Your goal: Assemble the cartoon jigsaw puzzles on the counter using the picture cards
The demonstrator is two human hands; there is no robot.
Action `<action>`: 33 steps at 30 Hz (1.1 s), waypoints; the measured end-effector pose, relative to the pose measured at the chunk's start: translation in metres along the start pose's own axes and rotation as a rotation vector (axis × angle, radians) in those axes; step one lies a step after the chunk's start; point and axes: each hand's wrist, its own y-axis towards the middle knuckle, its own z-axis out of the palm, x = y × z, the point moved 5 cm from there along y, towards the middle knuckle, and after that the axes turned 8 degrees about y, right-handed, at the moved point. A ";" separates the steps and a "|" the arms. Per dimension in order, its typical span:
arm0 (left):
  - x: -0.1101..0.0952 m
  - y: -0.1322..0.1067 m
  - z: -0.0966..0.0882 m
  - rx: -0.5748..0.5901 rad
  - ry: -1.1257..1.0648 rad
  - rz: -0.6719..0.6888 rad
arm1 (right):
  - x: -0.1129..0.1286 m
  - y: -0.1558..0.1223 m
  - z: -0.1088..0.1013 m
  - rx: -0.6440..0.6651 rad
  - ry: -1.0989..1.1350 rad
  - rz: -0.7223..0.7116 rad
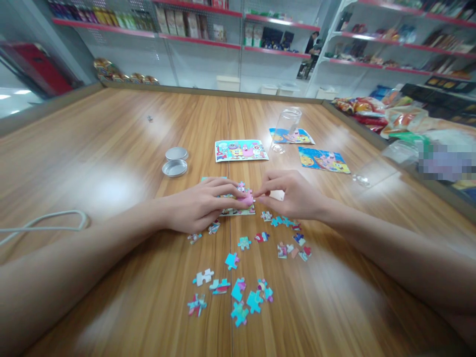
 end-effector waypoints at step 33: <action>-0.002 0.000 0.004 0.104 0.147 -0.008 | -0.005 0.001 0.012 0.289 -0.086 0.178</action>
